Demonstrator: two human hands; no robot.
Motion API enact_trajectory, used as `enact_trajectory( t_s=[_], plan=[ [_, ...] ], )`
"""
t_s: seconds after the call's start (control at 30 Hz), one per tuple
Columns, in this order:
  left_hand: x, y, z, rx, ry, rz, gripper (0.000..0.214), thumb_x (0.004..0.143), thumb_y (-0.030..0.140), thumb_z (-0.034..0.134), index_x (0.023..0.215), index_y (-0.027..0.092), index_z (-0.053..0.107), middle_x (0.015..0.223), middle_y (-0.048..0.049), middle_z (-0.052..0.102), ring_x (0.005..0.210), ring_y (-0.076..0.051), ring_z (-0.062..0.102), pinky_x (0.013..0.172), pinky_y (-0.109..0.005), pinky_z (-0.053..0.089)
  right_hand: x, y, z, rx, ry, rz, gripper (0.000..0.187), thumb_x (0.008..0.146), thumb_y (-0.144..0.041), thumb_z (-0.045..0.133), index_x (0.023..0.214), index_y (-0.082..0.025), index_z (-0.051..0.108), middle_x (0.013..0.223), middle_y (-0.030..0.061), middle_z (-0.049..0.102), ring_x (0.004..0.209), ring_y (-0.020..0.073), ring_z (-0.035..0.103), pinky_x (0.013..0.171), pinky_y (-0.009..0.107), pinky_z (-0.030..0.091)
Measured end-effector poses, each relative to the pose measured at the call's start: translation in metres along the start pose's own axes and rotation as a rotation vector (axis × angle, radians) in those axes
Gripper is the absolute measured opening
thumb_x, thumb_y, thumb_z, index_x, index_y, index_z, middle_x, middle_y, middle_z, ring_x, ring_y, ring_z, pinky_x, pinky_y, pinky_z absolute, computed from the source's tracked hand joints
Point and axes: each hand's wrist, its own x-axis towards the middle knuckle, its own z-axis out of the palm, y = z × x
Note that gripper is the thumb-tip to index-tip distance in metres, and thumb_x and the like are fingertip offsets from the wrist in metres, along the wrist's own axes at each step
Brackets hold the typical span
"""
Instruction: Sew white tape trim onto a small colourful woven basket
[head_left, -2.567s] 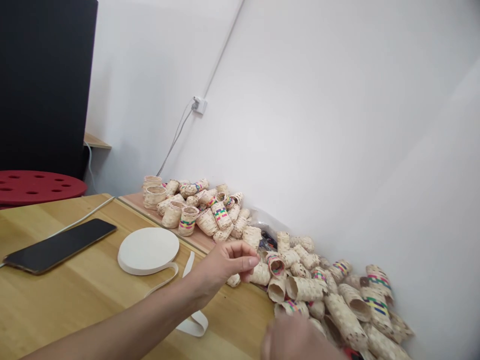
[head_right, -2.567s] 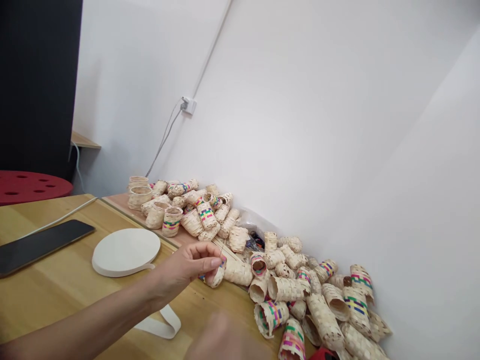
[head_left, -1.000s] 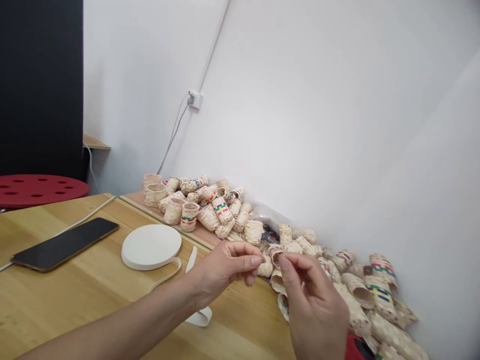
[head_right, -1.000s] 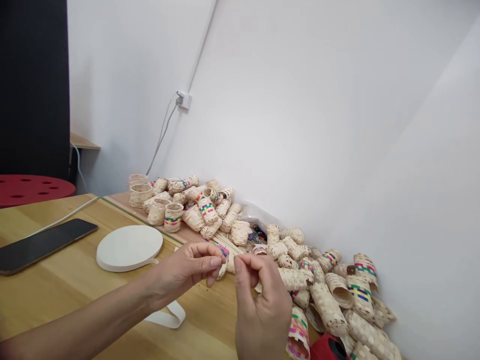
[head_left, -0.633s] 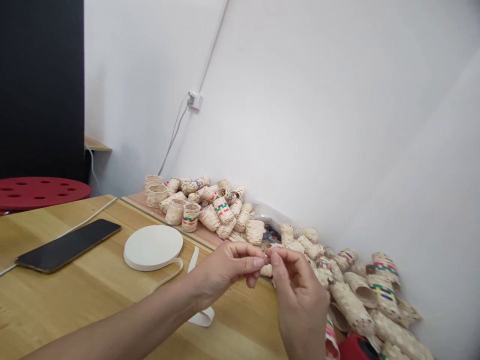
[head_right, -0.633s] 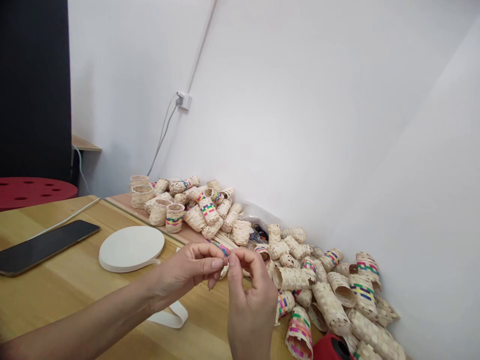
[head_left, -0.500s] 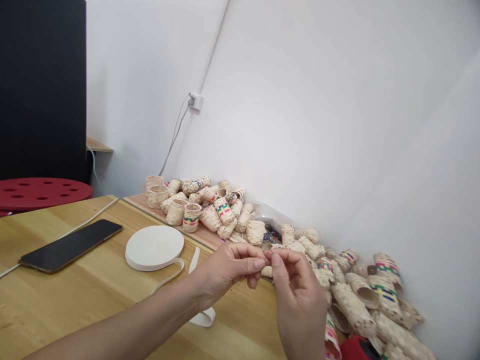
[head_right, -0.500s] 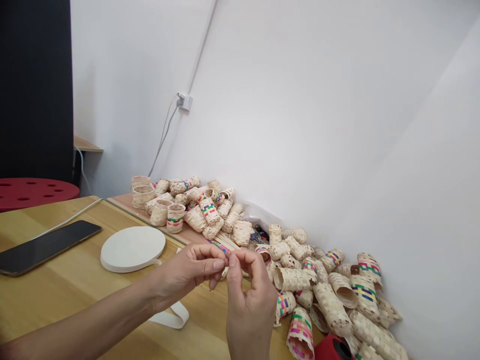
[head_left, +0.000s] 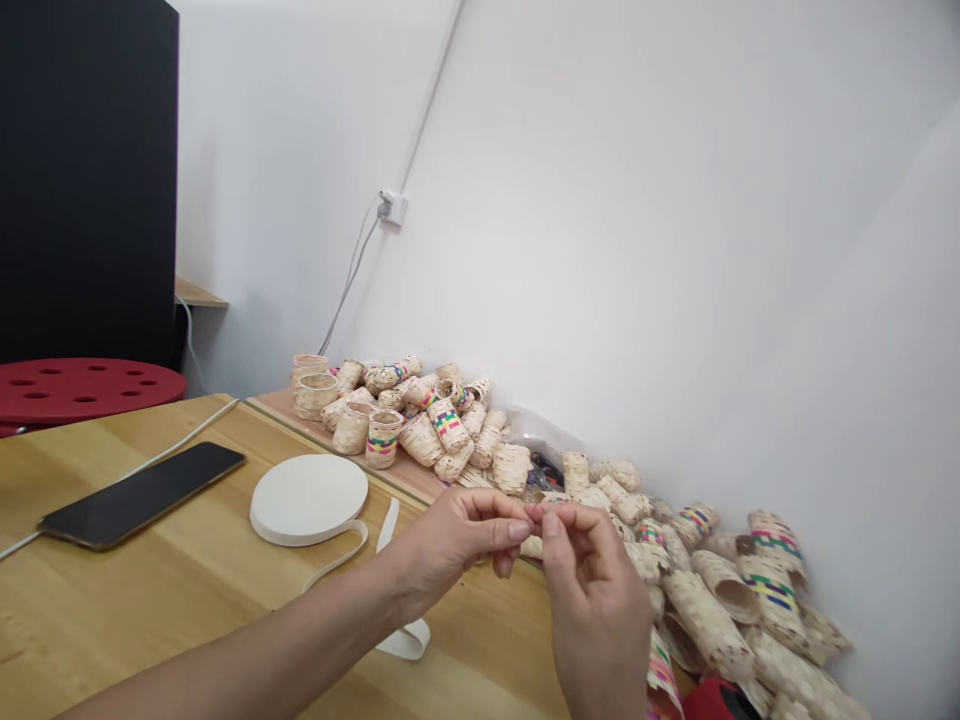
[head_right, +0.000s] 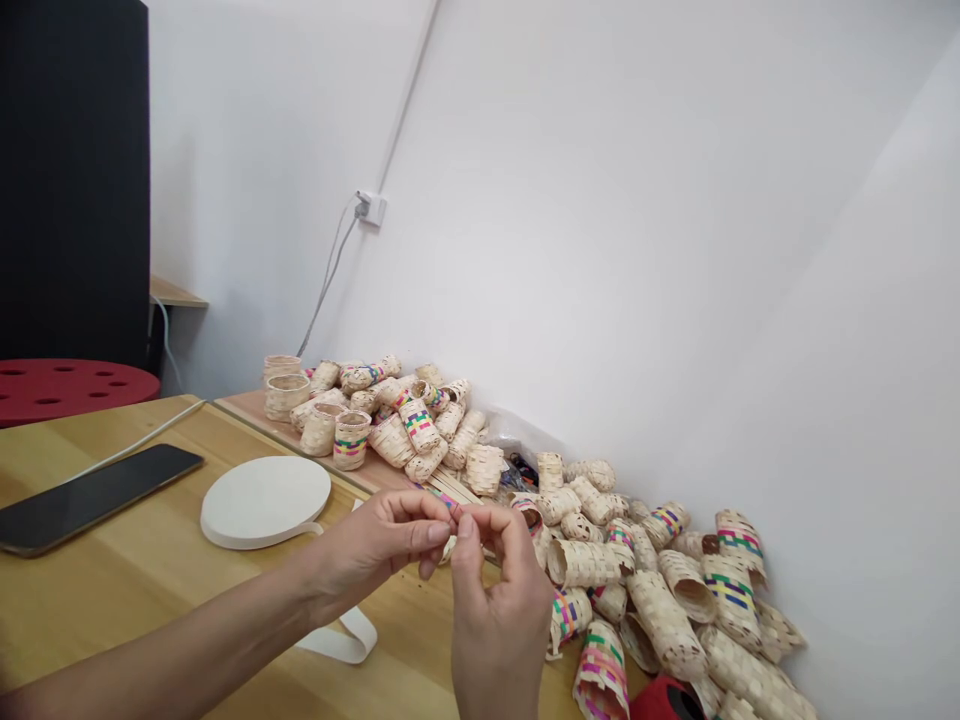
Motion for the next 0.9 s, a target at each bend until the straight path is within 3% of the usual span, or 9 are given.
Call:
enact_trajectory(
  t_s=[0.9],
  plan=[
    [0.0009,-0.0025,-0.0016,0.013,-0.028,0.023,0.021,0.068,0.030,0.080,0.078,0.012,0.073,0.068,-0.0020,0.062,0.055,-0.007,0.051,0.058,-0.019,0.040,0.0021,-0.0037,-0.0002,-0.047,0.010,-0.013,0.029,0.085,-0.047,0.053,0.079,-0.020,0.063,0.079,0.0027,0.070,0.070,0.0168,0.065,0.062,0.025,0.049]
  ],
)
